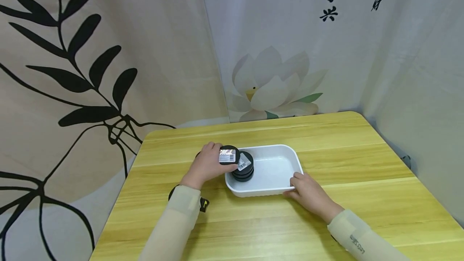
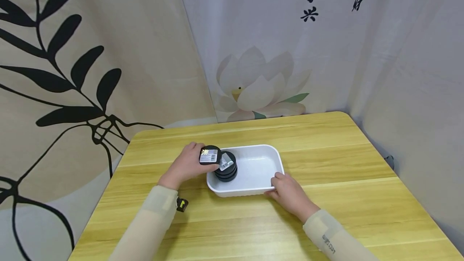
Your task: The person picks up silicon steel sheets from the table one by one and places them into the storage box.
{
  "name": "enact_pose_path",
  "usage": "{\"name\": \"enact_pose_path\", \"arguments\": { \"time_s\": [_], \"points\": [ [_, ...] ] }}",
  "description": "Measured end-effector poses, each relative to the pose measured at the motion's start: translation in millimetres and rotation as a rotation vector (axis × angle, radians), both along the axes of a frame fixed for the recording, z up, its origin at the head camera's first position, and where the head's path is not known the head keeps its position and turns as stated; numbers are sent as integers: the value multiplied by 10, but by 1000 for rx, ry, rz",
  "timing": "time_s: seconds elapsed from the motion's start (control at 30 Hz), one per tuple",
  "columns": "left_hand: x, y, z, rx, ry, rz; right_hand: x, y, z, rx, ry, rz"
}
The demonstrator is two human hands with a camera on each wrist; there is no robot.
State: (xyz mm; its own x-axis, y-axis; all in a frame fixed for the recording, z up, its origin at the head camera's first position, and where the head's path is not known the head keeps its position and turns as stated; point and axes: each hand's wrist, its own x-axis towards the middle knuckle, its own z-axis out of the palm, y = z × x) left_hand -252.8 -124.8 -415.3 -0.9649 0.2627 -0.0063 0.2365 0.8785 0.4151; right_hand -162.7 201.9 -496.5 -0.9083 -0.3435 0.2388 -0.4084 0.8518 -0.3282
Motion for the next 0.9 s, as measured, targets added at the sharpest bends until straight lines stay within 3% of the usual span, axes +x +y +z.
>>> {"name": "enact_pose_path", "arguments": {
  "time_s": [0.6,0.9],
  "points": [
    [-62,104,-2,-14,-31,-36,-9,14,-31,13,-5,2],
    [-107,149,-23,39,-55,-101,-6,9,-29,7,6,1]
  ]
}}
